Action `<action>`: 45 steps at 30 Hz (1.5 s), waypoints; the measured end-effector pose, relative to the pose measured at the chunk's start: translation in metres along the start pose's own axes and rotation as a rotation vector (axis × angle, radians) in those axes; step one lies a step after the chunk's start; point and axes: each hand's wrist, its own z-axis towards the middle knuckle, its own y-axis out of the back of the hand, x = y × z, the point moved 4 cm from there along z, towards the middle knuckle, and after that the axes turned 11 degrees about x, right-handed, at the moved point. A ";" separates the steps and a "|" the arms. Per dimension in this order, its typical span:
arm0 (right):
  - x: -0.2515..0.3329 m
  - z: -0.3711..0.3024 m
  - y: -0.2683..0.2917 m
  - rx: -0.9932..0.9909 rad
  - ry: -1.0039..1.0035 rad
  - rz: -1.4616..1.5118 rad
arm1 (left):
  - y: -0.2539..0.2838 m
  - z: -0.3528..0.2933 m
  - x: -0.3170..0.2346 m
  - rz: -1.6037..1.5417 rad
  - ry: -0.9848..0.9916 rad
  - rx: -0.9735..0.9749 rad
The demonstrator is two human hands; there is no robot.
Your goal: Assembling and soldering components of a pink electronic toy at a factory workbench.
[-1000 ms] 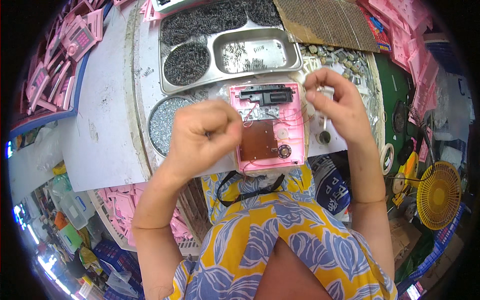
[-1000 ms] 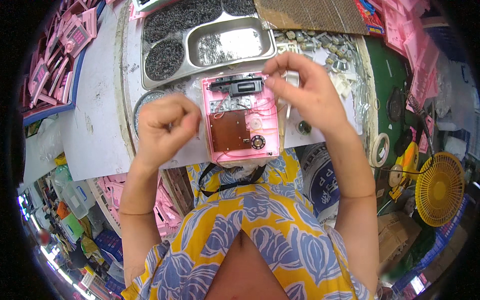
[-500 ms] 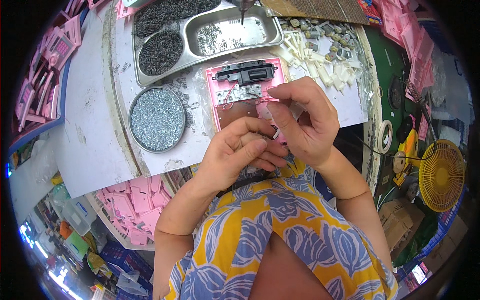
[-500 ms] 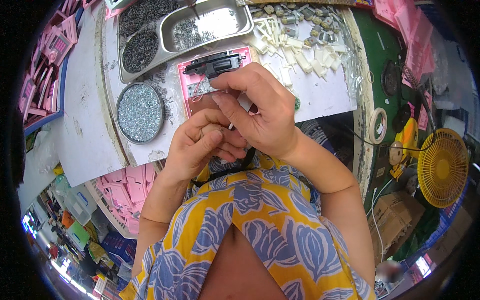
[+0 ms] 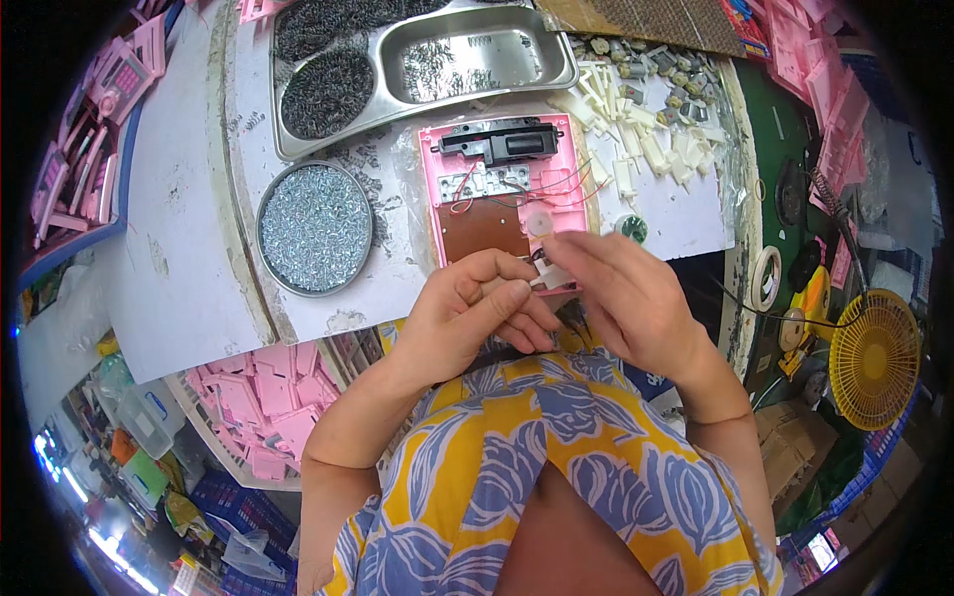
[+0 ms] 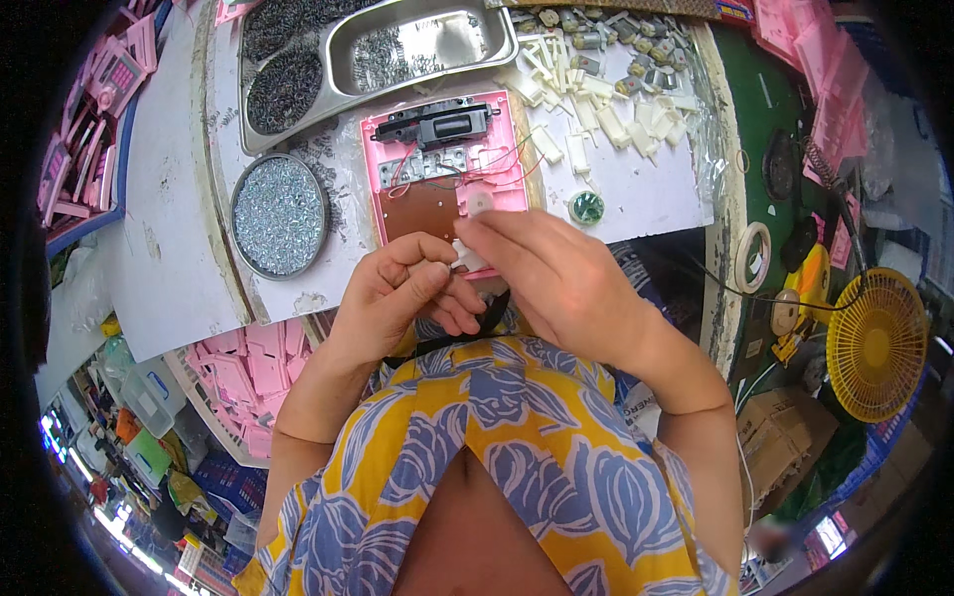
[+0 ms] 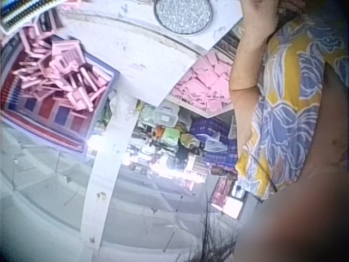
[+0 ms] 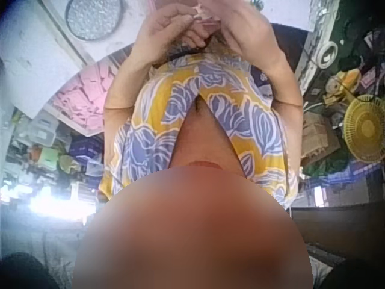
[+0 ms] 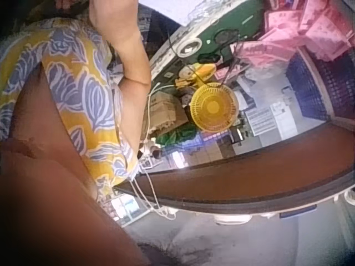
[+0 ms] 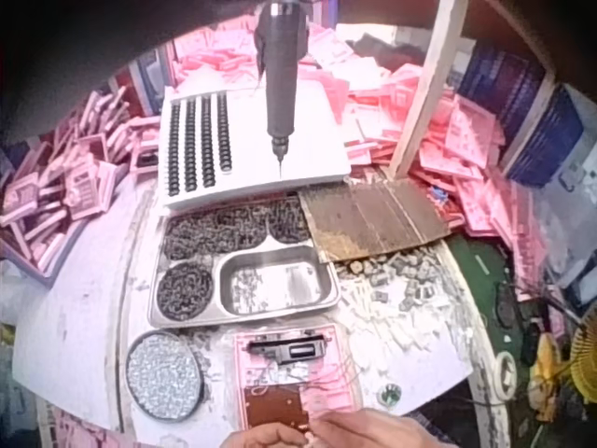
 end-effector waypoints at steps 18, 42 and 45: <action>-0.064 -0.026 0.012 -0.229 -0.395 0.306 | -0.010 0.021 -0.034 1.642 -0.295 -0.219; -0.081 0.008 -0.001 -0.053 0.076 0.024 | -0.004 0.008 -0.010 1.492 -0.552 -0.227; -0.070 0.010 -0.002 -0.009 -0.030 -0.118 | -0.006 0.010 -0.013 1.536 -0.545 -0.183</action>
